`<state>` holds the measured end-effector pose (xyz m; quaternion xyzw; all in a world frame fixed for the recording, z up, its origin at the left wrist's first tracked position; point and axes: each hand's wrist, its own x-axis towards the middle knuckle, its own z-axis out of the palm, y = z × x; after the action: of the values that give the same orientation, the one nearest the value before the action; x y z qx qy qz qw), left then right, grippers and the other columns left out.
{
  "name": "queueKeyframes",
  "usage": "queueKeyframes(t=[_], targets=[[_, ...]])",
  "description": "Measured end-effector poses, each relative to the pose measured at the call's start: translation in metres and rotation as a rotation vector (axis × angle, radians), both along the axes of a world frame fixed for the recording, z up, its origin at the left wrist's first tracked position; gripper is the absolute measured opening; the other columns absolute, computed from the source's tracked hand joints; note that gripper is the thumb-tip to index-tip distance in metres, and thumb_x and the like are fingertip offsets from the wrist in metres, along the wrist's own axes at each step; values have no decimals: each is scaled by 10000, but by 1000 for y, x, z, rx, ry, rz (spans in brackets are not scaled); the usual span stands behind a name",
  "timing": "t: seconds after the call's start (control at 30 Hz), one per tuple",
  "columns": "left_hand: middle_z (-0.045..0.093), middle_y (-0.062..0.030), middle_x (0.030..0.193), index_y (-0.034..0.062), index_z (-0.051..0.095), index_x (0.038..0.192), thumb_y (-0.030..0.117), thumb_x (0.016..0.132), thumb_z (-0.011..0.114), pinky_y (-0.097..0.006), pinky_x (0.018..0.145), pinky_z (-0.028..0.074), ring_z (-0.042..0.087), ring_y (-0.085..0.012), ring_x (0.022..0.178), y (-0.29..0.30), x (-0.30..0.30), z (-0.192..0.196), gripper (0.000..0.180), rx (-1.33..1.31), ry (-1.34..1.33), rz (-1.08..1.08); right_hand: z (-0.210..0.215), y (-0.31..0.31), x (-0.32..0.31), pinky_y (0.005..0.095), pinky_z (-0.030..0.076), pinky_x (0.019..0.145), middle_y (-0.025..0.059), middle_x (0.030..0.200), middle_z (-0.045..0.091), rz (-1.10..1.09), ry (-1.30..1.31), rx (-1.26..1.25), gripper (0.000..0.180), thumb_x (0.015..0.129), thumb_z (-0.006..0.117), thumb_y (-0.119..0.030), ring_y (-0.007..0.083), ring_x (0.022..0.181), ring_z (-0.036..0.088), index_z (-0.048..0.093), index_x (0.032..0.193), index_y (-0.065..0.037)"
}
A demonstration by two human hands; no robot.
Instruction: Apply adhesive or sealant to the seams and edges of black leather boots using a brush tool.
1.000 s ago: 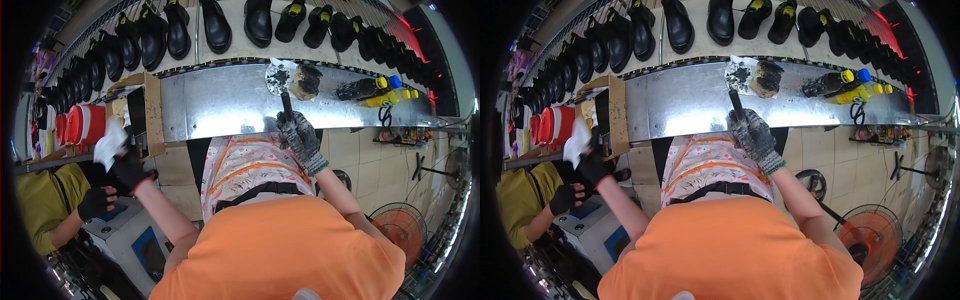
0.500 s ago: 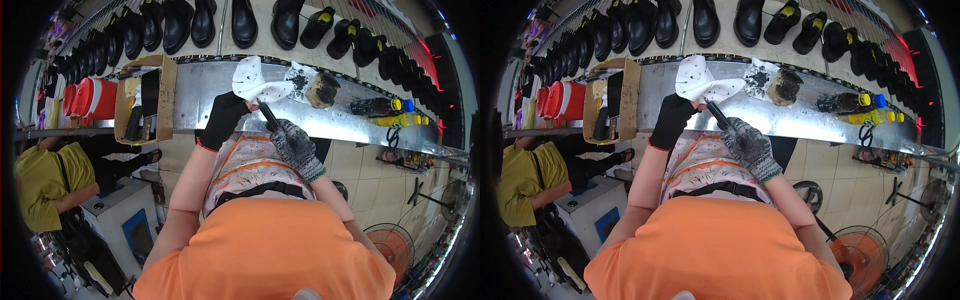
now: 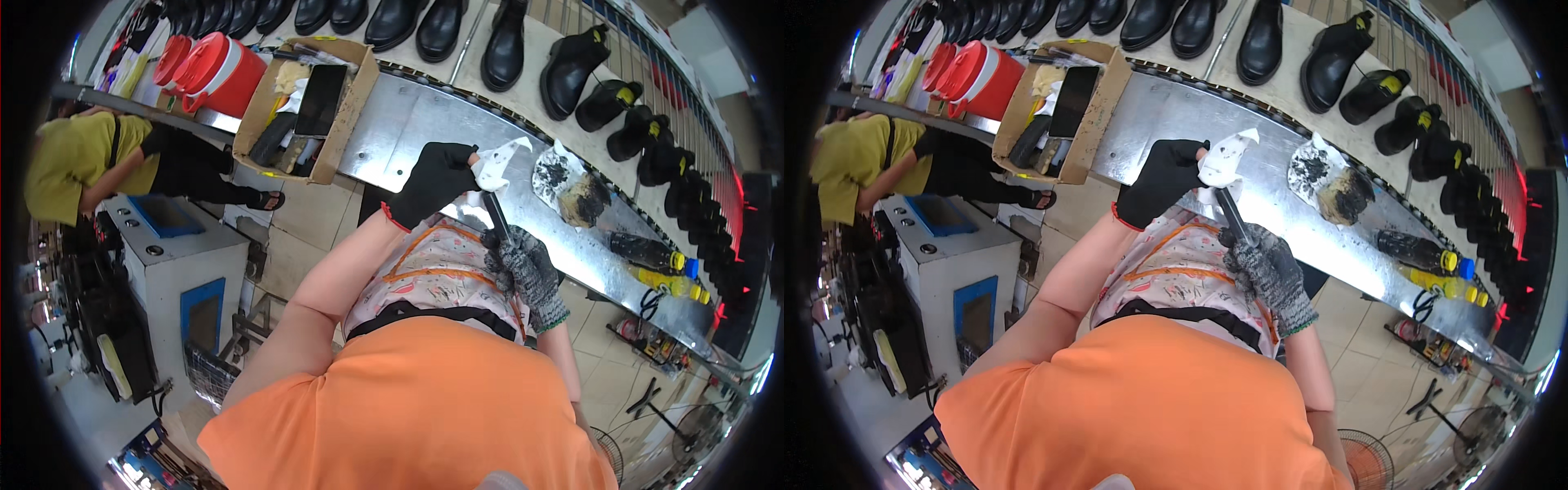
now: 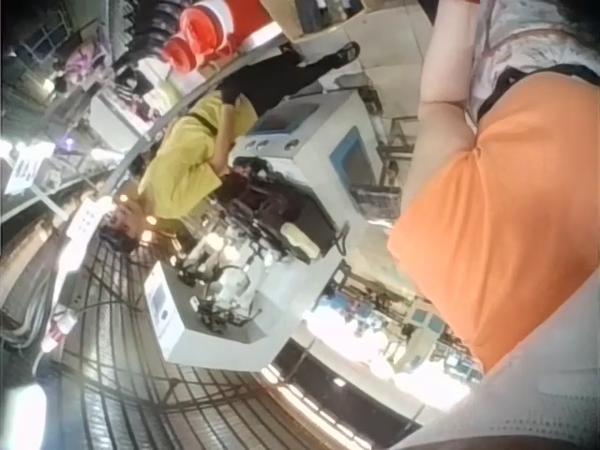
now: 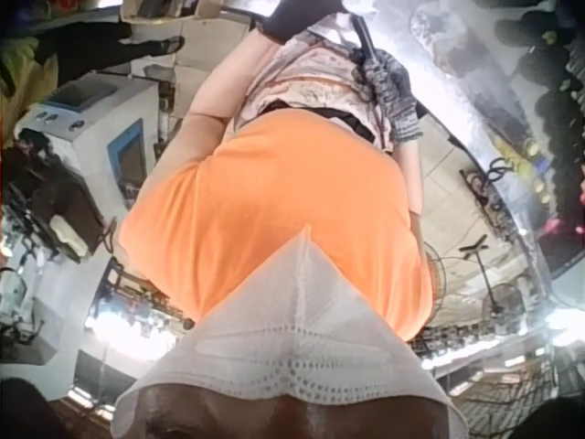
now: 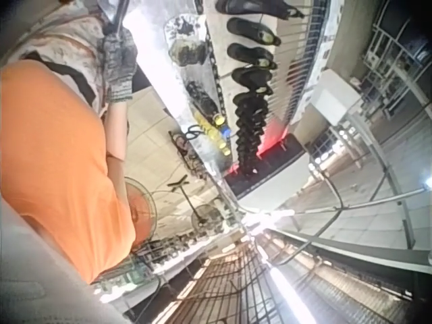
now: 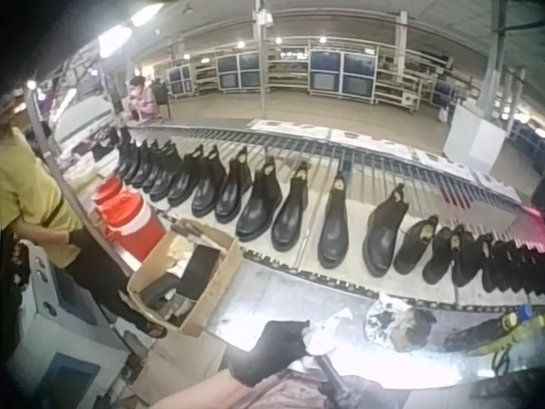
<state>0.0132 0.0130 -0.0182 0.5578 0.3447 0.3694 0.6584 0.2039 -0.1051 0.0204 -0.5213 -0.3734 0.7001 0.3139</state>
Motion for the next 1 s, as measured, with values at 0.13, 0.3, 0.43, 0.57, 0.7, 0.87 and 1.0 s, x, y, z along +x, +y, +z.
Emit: queueKeyframes(t=[0.13,0.3,0.43,0.57,0.7,0.87,1.0], targets=[[641,-13,748,32,668,845,39,699,672,-227,559,460,597,-89,637,15,-28,10,146,-79,-223,493,-2,2,-1,178,352,420,-7,709,582,52,-298,279,332,877,571,-315,23,459,437,595,1039,-26],[582,-24,764,51,527,805,25,674,665,-248,558,432,558,-89,668,48,-178,17,192,346,436,935,-8,-20,24,187,380,380,7,719,582,-332,-173,5,329,879,572,-305,38,445,467,562,1073,-40],[608,-95,719,53,551,819,146,703,686,-334,604,464,628,-232,718,48,-240,-22,201,468,1301,427,-27,-28,49,200,384,319,16,724,589,-611,-98,42,307,894,555,-300,60,436,505,555,1090,-63],[605,-84,794,50,607,1088,298,813,653,-323,733,469,576,-196,732,58,-243,-59,373,322,1217,-16,-42,-34,63,200,412,318,12,721,584,-674,-78,74,307,892,563,-306,54,446,518,555,1086,-68],[641,-120,842,39,635,1000,556,857,477,-346,758,464,603,-248,818,54,-234,-61,560,-281,866,185,-54,-36,68,203,422,323,2,726,570,-749,-113,68,268,901,548,-301,60,465,521,551,1065,-89],[633,-174,774,35,630,959,437,817,600,-384,646,457,606,-320,717,37,-190,4,428,497,1245,236,-81,-38,76,219,428,336,-1,749,562,-911,-247,126,222,907,520,-252,55,473,505,533,1059,-92],[626,-82,964,60,569,1142,200,820,654,-294,777,458,589,-179,904,62,-110,62,362,401,755,333,-109,-37,83,215,426,365,9,767,555,-887,-354,211,169,911,482,-156,67,480,496,515,1051,-66]])
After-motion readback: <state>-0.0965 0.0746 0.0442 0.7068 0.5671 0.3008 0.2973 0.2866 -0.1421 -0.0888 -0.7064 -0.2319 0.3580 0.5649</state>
